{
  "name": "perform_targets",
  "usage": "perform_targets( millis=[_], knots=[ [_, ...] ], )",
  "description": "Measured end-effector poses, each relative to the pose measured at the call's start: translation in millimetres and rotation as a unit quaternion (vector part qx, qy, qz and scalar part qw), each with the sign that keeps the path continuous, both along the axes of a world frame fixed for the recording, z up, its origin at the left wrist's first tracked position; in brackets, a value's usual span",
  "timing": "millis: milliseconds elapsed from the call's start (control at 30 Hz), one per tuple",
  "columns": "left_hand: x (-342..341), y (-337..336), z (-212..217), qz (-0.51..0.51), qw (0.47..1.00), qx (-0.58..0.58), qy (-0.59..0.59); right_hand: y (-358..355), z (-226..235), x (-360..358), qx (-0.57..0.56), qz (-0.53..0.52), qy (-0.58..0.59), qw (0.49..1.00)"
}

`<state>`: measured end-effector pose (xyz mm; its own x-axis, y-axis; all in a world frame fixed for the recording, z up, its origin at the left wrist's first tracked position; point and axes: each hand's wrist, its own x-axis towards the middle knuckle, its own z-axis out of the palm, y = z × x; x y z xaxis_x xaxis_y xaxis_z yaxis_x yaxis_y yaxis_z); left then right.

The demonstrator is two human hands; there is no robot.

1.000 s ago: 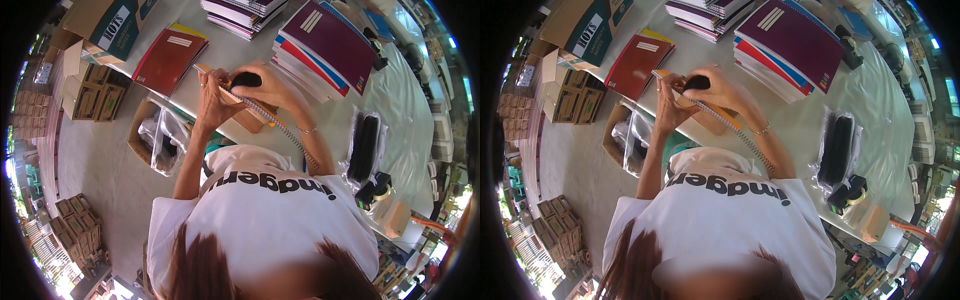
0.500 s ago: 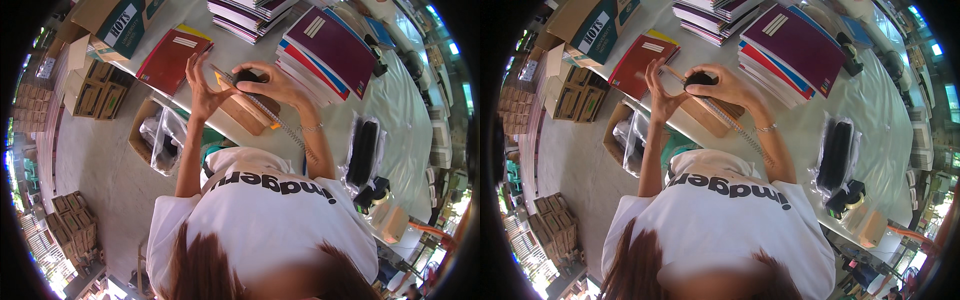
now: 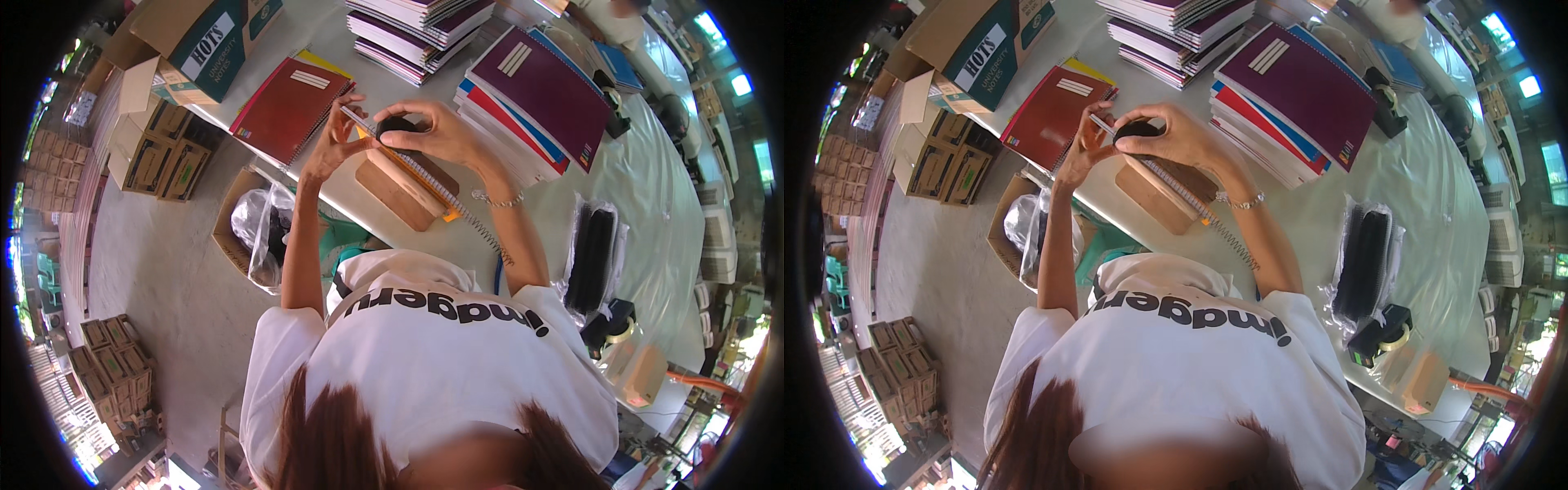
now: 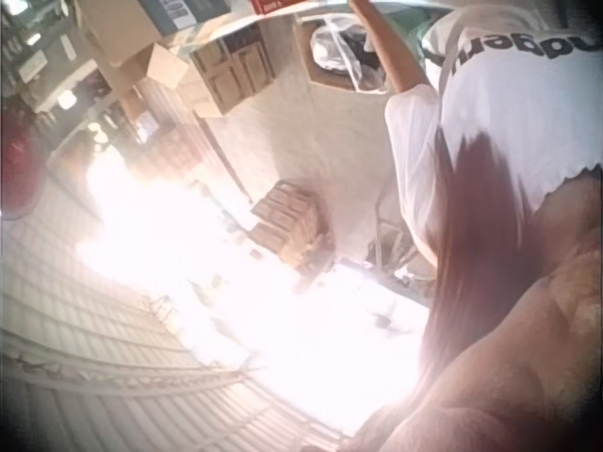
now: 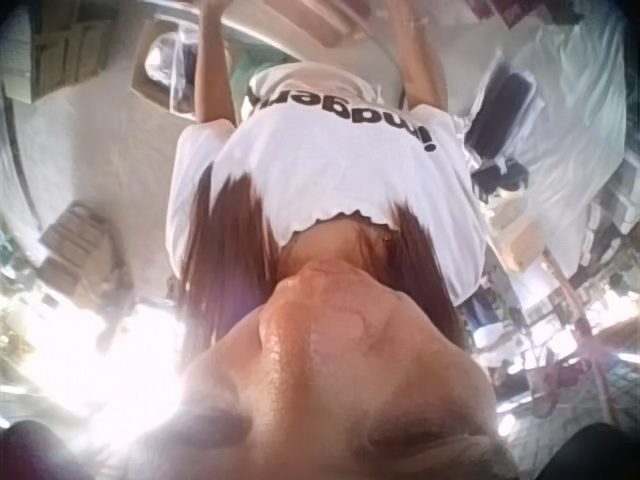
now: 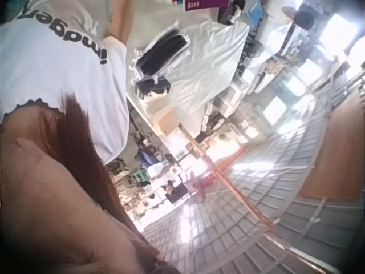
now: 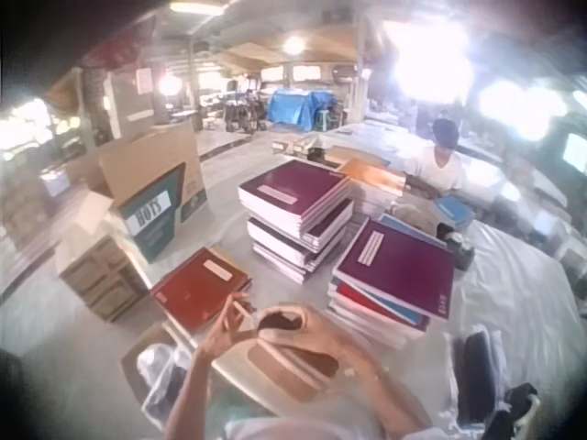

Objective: The person spiral binds notebooks by threading a metal coil through punched holes in the paper and covers, using pliers to trim and bend the wire ends, and placing the finished notebooks into a stack.

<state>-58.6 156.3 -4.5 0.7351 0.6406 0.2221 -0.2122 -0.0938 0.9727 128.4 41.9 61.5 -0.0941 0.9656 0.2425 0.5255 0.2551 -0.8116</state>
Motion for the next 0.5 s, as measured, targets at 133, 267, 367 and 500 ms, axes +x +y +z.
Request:
perform_targets(
  millis=[133,267,367,500],
  knots=[
    [-3,11,-10,-0.031,0.996,-0.077,-0.042,24,9,-2,-0.142,-0.027,-0.045,0.989],
    [2,19,-11,-0.052,0.993,-0.1,-0.046,30,-7,15,-0.086,-0.065,0.022,0.994],
    [5,16,-17,-0.054,0.992,-0.103,-0.051,30,-4,14,-0.04,0.035,0.021,0.998],
    [-2,14,-18,-0.047,0.992,-0.098,-0.066,26,-18,10,-0.159,-0.016,0.109,0.981]
  ],
)
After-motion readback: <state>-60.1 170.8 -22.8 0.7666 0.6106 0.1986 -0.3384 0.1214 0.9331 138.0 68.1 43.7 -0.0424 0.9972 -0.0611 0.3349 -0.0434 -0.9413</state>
